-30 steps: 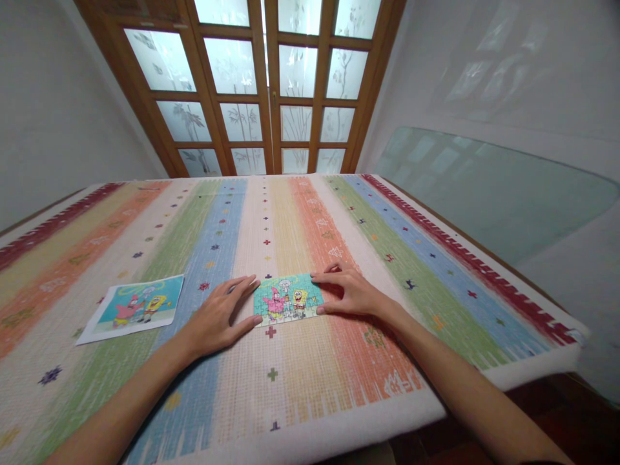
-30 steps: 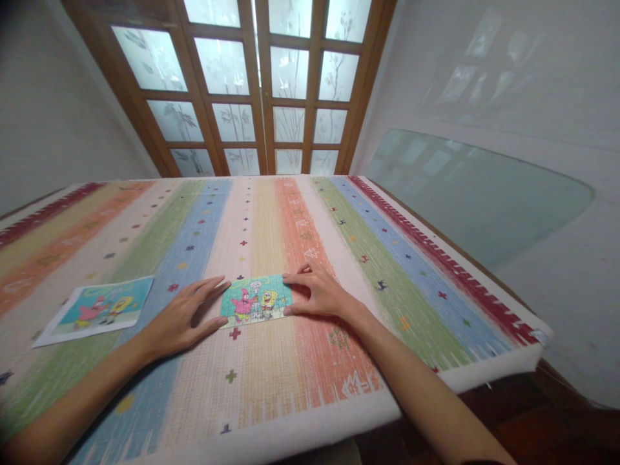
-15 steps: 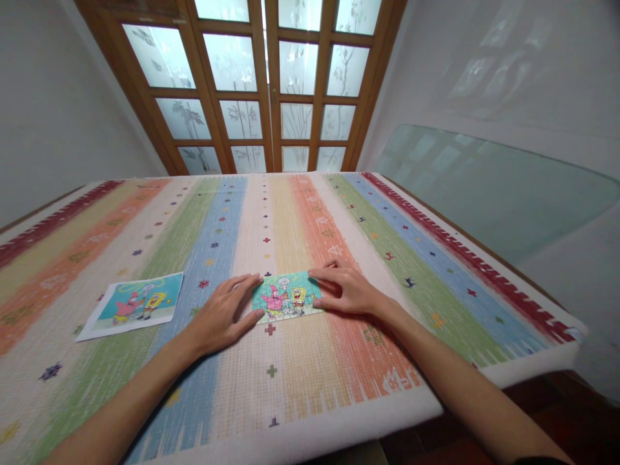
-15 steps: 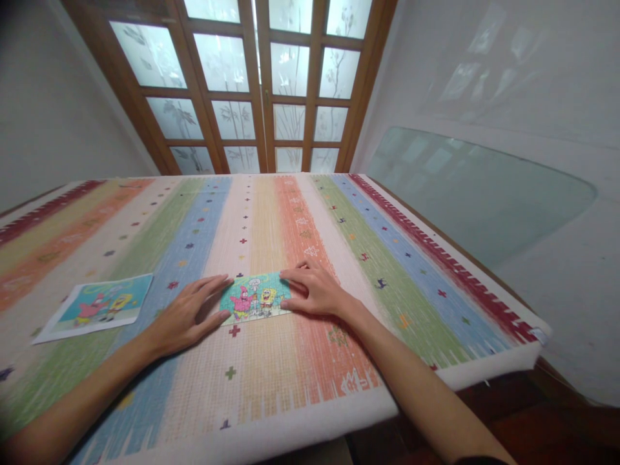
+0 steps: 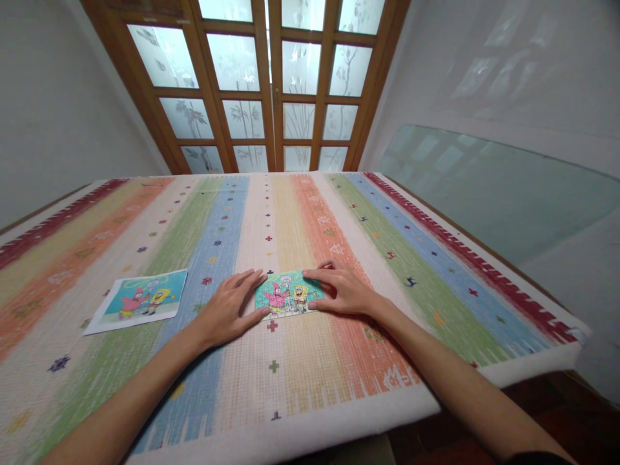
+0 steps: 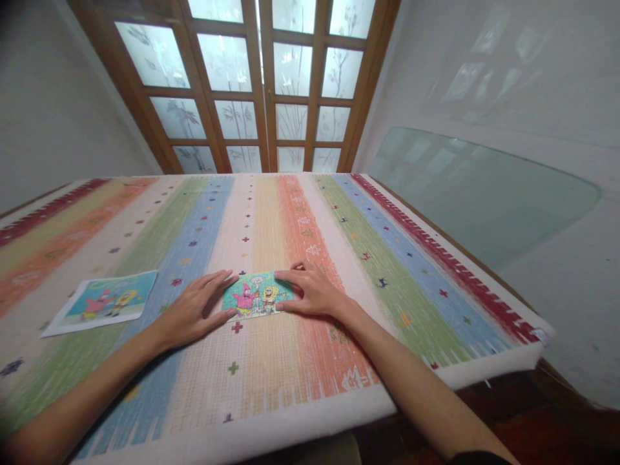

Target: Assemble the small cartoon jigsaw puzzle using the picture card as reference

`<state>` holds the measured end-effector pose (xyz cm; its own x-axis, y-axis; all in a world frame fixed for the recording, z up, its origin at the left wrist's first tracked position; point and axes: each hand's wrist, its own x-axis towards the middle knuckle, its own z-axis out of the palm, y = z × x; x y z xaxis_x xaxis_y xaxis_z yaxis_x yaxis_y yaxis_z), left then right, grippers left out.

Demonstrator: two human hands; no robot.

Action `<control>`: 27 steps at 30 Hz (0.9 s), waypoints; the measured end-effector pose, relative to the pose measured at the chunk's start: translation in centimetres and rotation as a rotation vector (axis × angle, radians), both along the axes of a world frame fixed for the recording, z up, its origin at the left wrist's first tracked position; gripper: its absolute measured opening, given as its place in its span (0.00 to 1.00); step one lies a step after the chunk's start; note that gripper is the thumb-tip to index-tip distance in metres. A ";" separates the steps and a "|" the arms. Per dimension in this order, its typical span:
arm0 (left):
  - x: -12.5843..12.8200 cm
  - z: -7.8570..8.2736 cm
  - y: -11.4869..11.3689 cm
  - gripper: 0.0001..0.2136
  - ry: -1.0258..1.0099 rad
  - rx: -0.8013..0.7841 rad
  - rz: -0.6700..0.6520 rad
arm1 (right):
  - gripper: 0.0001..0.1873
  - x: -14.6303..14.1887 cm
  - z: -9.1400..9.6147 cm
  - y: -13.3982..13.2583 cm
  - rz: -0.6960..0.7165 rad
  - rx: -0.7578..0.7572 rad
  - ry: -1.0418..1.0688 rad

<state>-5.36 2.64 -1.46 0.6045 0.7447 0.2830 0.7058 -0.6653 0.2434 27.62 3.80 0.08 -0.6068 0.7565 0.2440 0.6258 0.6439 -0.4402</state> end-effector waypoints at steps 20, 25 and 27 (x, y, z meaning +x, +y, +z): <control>-0.7 0.6 -0.1 0.34 0.059 -0.020 0.039 | 0.42 1.1 0.1 0.1 -0.045 -0.014 0.001; -1.3 0.9 0.0 0.33 0.055 -0.023 0.019 | 0.45 1.7 0.2 0.2 -0.067 -0.040 -0.022; -1.5 1.0 0.0 0.33 0.054 -0.025 0.016 | 0.45 1.9 0.2 0.2 -0.065 -0.046 -0.024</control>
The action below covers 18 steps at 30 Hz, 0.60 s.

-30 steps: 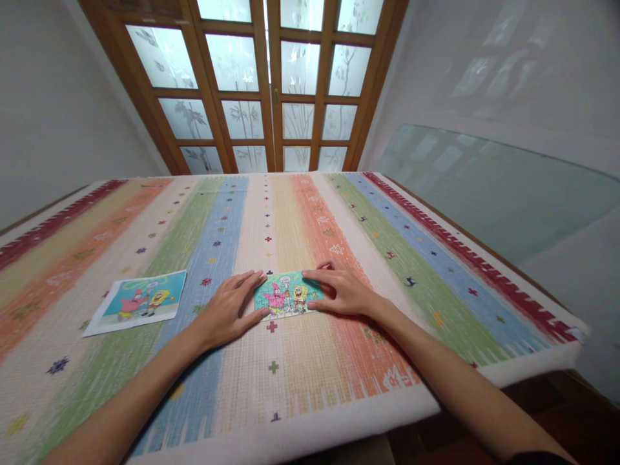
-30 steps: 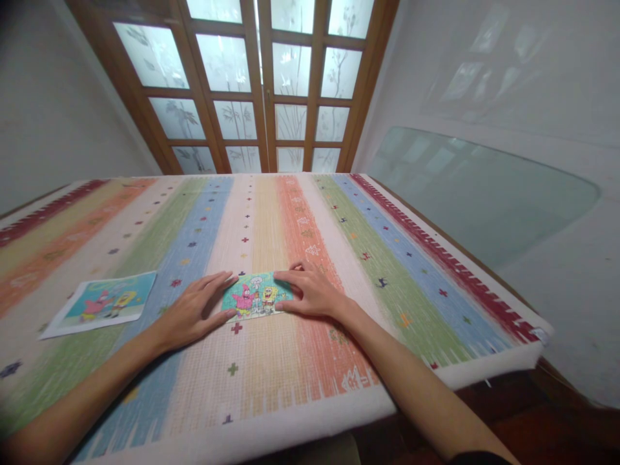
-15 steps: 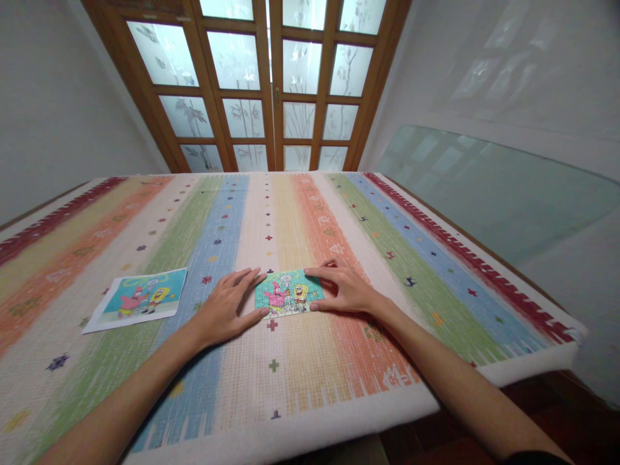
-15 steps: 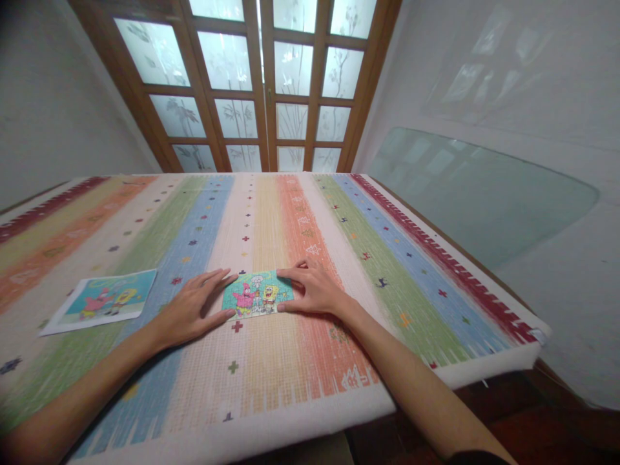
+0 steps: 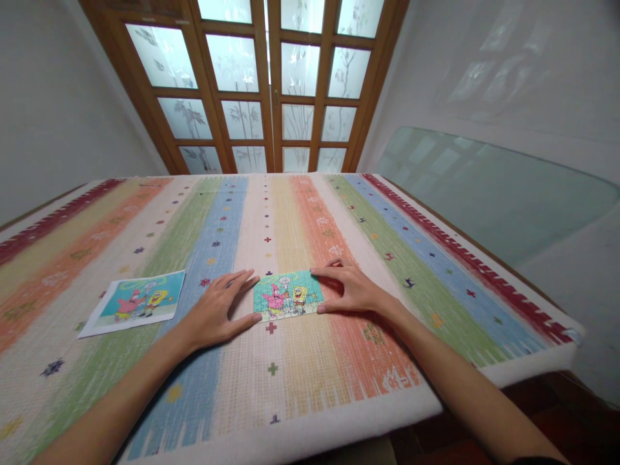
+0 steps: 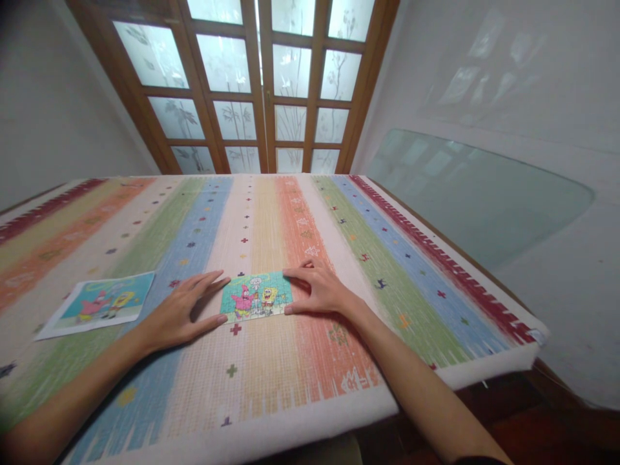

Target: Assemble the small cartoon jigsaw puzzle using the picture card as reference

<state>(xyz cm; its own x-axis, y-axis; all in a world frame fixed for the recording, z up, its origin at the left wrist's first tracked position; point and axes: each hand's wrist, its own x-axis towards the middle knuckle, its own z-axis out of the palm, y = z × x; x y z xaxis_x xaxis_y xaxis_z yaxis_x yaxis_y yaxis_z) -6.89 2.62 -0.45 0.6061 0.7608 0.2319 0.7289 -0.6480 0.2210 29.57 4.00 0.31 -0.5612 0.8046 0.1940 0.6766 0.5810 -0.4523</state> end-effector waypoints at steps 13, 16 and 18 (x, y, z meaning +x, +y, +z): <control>-0.1 -0.5 0.1 0.33 -0.050 -0.033 -0.005 | 0.44 0.0 -0.4 0.1 0.010 -0.002 0.015; -0.1 -0.6 0.1 0.32 -0.049 -0.037 -0.013 | 0.43 0.0 -0.5 0.1 0.016 -0.024 0.018; 0.0 -0.6 0.1 0.32 -0.051 -0.043 -0.010 | 0.42 0.0 -0.5 0.1 0.021 -0.031 0.028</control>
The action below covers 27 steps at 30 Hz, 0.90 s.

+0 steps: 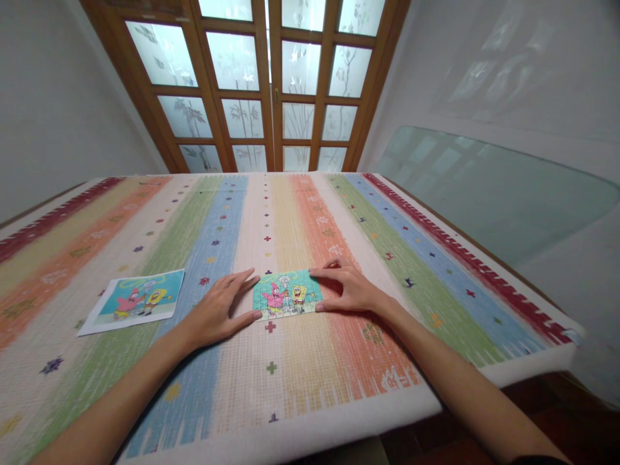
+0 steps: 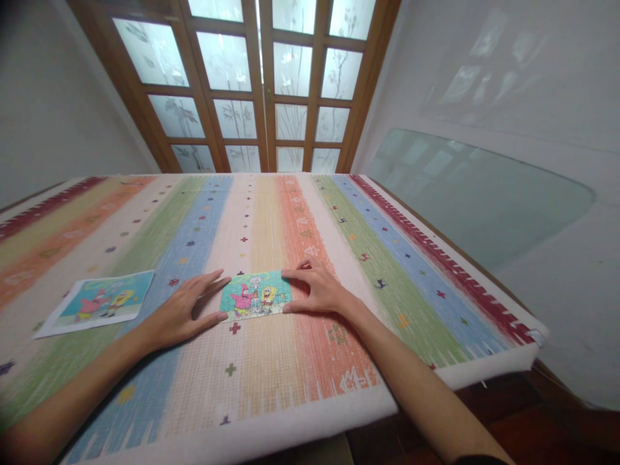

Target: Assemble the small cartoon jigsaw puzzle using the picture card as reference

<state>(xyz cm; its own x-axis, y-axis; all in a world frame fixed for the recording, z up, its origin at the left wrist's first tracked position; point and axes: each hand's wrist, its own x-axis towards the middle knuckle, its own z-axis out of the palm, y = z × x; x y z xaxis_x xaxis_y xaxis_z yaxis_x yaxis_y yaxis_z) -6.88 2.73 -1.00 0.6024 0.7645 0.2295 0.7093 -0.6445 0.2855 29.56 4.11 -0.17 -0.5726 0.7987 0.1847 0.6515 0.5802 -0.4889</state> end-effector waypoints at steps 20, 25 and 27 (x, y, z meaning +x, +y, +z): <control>0.7 0.4 -0.1 0.31 -0.001 -0.010 0.013 | 0.40 -0.6 0.4 -0.1 0.012 0.048 -0.008; 0.4 0.4 -0.1 0.32 -0.005 0.013 0.016 | 0.42 -0.3 0.6 -0.1 0.018 0.041 -0.009; 0.3 0.4 -0.1 0.33 -0.011 0.016 0.022 | 0.43 -0.1 0.6 -0.1 0.019 0.044 -0.010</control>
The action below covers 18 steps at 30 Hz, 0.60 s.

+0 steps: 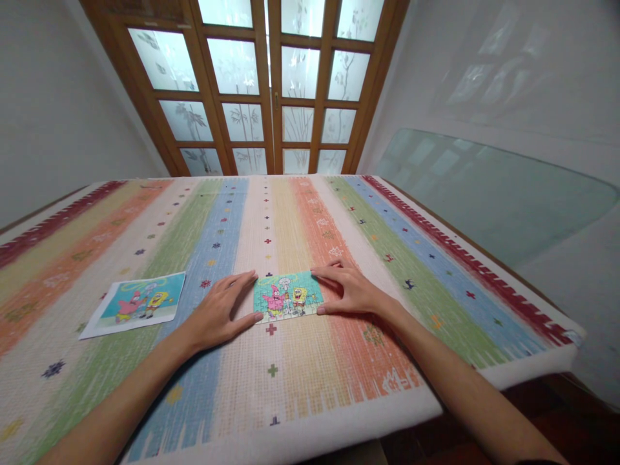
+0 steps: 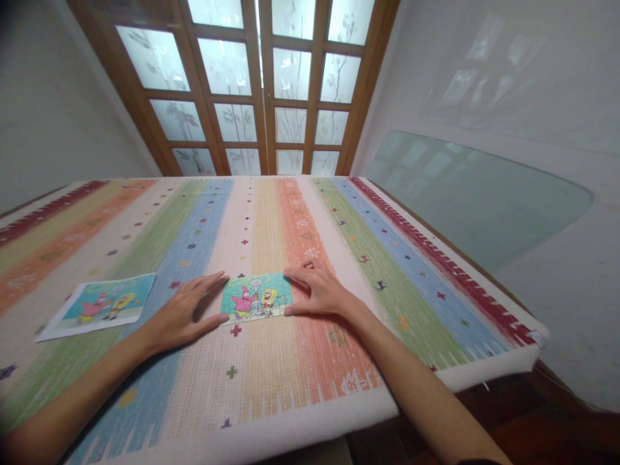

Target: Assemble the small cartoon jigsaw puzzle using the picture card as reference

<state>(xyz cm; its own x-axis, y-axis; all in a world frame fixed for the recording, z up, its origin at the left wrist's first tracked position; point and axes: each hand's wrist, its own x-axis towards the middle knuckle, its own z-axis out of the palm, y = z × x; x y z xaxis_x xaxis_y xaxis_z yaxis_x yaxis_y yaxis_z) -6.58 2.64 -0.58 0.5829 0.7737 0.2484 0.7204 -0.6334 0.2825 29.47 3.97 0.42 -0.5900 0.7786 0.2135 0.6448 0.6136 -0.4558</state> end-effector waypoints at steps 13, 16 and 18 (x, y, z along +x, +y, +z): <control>-0.2 -0.2 0.2 0.34 0.018 -0.009 -0.010 | 0.42 -0.3 0.0 0.0 0.013 0.008 0.004; -0.3 -0.5 0.2 0.33 0.019 -0.005 -0.014 | 0.40 -0.4 -0.1 -0.1 0.023 0.019 0.010; -0.3 -0.6 0.2 0.33 0.027 -0.007 -0.010 | 0.38 -0.5 -0.2 -0.1 0.035 0.037 -0.005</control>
